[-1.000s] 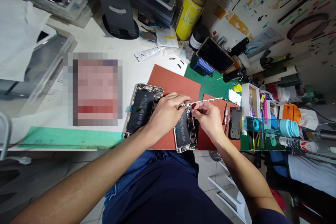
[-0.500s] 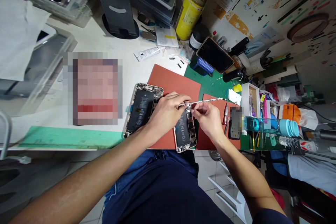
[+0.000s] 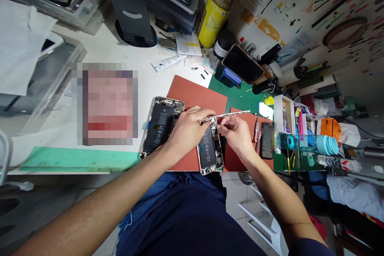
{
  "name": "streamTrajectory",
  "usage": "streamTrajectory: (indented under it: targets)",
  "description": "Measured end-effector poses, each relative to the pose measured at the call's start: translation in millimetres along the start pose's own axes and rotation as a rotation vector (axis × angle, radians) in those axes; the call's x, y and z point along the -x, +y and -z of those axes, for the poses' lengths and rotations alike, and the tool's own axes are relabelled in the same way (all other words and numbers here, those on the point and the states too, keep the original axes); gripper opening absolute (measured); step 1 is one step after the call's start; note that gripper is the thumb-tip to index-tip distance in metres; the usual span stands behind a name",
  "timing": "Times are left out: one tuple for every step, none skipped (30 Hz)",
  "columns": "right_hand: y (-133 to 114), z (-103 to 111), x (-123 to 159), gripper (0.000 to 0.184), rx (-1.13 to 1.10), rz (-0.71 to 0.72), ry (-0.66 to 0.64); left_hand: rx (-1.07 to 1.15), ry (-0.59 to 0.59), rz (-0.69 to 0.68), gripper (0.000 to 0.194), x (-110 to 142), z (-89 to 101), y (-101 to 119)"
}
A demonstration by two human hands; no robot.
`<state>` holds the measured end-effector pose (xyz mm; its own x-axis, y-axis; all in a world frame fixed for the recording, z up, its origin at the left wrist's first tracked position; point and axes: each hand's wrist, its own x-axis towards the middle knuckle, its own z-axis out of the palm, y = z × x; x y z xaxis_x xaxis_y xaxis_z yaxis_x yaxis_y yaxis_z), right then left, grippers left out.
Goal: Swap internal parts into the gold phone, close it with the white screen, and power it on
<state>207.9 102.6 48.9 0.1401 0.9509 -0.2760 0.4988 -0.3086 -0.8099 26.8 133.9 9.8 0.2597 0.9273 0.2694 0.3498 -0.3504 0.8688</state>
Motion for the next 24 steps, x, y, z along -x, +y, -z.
streamTrajectory:
  targets:
    - [0.5,0.1,0.1,0.020,-0.003,0.000,0.000,0.006,0.000,0.000,0.026,0.1,0.0,0.0]
    - [0.8,0.1,0.3,0.020,-0.005,0.001,0.001,0.010,0.000,-0.002,0.026,0.1,0.0,0.1]
    - [1.0,0.0,0.4,0.020,-0.006,0.002,0.004,0.012,0.000,-0.004,0.026,0.1,0.0,0.3]
    - [1.1,-0.1,0.6,0.020,-0.006,0.004,0.006,0.012,0.001,-0.005,0.026,0.0,0.0,0.4]
    - [1.0,-0.4,0.8,0.019,-0.007,0.007,0.008,0.012,0.001,-0.005,0.027,-0.1,0.0,0.6]
    - [0.7,-0.6,1.1,0.019,-0.008,0.010,0.008,0.012,0.002,-0.004,0.028,-0.2,-0.1,0.7]
    - [0.3,-0.8,1.5,0.019,-0.010,0.013,0.006,0.013,0.004,-0.002,0.028,-0.2,-0.2,0.7]
    - [-0.2,-1.0,2.0,0.019,-0.012,0.014,0.003,0.013,0.006,0.000,0.027,-0.3,-0.3,0.6]
    - [-0.7,-1.2,2.6,0.018,-0.014,0.015,0.001,0.014,0.008,0.001,0.026,-0.3,-0.5,0.4]
    - [-1.1,-1.3,3.2,0.017,-0.015,0.016,0.001,0.015,0.009,0.001,0.025,-0.2,-0.6,0.1]
    - [-1.4,-1.4,3.7,0.017,-0.015,0.018,0.003,0.015,0.010,0.000,0.024,-0.2,-0.7,-0.2]
    - [-1.5,-1.5,4.2,0.016,-0.013,0.021,0.007,0.015,0.010,-0.002,0.024,-0.1,-0.7,-0.6]
    - [-1.5,-1.5,4.4,0.016,-0.010,0.024,0.011,0.016,0.008,-0.004,0.024,-0.1,-0.7,-0.9]
    - [-1.4,-1.5,4.4,0.016,-0.007,0.028,0.015,0.017,0.008,-0.006,0.025,-0.1,-0.7,-1.1]
    - [-1.3,-1.5,4.3,0.017,-0.005,0.030,0.016,0.017,0.009,-0.007,0.026,-0.1,-0.7,-1.3]
    - [-1.0,-1.4,3.9,0.018,-0.003,0.030,0.015,0.017,0.009,-0.009,0.026,-0.1,-0.6,-1.5]
    - [-0.8,-1.3,3.5,0.018,-0.002,0.028,0.013,0.017,0.009,-0.010,0.027,-0.2,-0.6,-1.6]
    - [-0.6,-1.2,3.1,0.018,-0.001,0.024,0.011,0.017,0.010,-0.011,0.027,-0.3,-0.7,-1.7]
    - [-0.4,-1.2,2.7,0.019,0.001,0.021,0.012,0.017,0.010,-0.012,0.026,-0.4,-0.8,-1.9]
    - [-0.1,-1.1,2.5,0.019,0.003,0.020,0.015,0.017,0.010,-0.013,0.026,-0.5,-0.9,-2.0]
    - [0.2,-1.2,2.3,0.019,0.006,0.021,0.019,0.017,0.009,-0.013,0.026,-0.6,-1.0,-2.2]
    - [0.5,-1.3,2.2,0.019,0.008,0.023,0.022,0.017,0.009,-0.013,0.026,-0.6,-1.1,-2.3]
    - [0.9,-1.4,2.1,0.020,0.009,0.024,0.023,0.016,0.009,-0.011,0.026,-0.6,-1.1,-2.4]
    - [1.3,-1.6,2.0,0.020,0.009,0.024,0.022,0.016,0.008,-0.009,0.027,-0.5,-1.2,-2.4]
